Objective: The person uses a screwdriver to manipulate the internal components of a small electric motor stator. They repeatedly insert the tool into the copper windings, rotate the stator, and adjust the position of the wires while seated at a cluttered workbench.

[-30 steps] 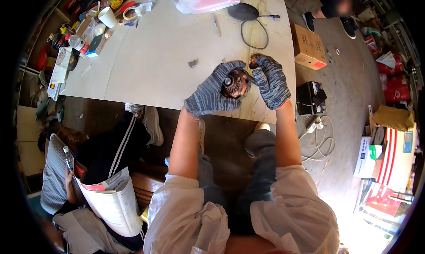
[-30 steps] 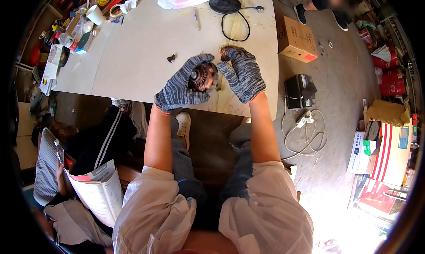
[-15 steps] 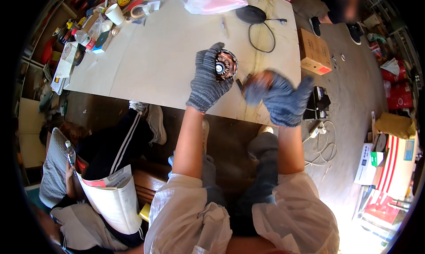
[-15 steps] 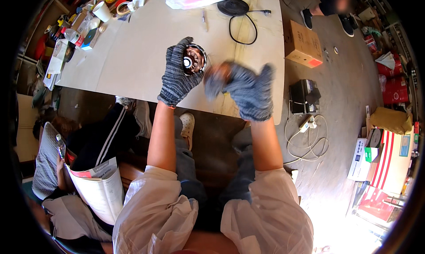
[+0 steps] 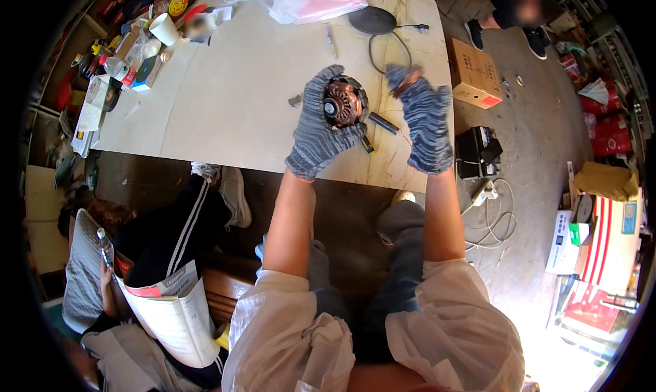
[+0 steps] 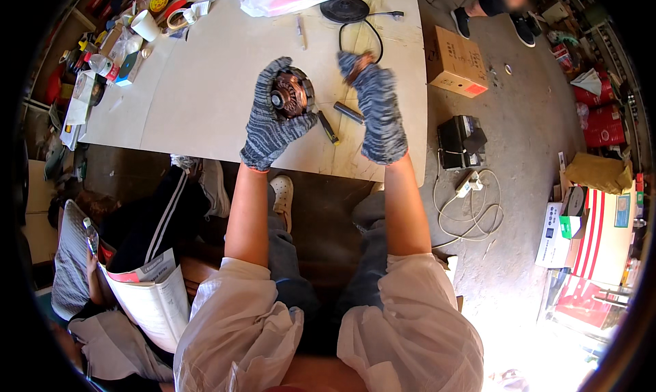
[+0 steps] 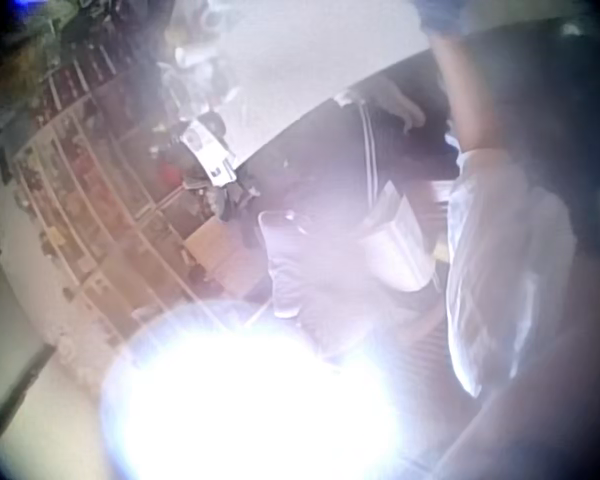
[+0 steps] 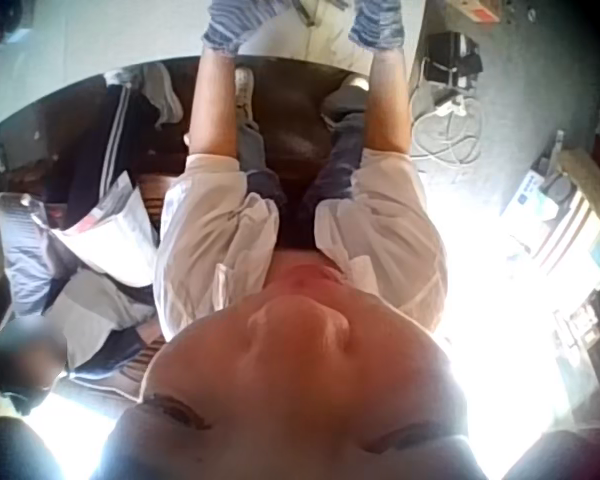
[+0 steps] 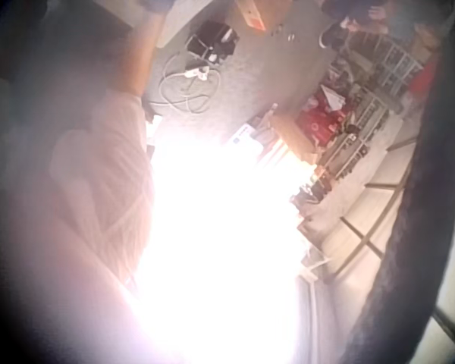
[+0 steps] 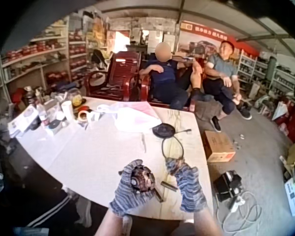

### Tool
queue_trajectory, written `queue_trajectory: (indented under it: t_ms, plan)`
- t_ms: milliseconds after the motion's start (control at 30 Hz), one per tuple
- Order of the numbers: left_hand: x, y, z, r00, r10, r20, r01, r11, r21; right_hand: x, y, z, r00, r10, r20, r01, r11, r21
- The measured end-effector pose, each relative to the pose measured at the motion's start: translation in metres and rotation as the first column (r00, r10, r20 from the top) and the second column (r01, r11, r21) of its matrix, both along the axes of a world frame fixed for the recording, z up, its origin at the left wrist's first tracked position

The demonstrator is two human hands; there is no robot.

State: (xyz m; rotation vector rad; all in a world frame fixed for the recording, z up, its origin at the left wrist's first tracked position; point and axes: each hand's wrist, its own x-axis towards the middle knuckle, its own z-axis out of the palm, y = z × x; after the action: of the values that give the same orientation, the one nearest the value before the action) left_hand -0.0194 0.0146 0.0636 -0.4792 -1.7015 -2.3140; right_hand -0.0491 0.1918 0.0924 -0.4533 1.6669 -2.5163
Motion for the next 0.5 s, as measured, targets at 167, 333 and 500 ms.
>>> queue_trajectory:
  t_ms: [167, 333, 500]
  plan:
    - [-0.004, -0.003, -0.002, 0.885, 0.390, -0.254, -0.456, 0.836, -0.305, 0.024, 0.000, 0.005, 0.982, 0.186, 0.019, -0.159, 0.773, 0.614]
    - [-0.009, -0.003, -0.003, 0.694, 0.517, -0.501, -0.720, 0.515, -0.465, 0.035, -0.001, 0.023, 0.963, 0.229, 0.145, -0.267, 0.712, 0.649]
    - [-0.008, -0.005, 0.001, 0.781, 0.362, -0.509, -0.617, 0.570, -0.542, 0.021, 0.008, 0.032, 0.873, 0.349, 0.339, -0.353, 0.934, -0.052]
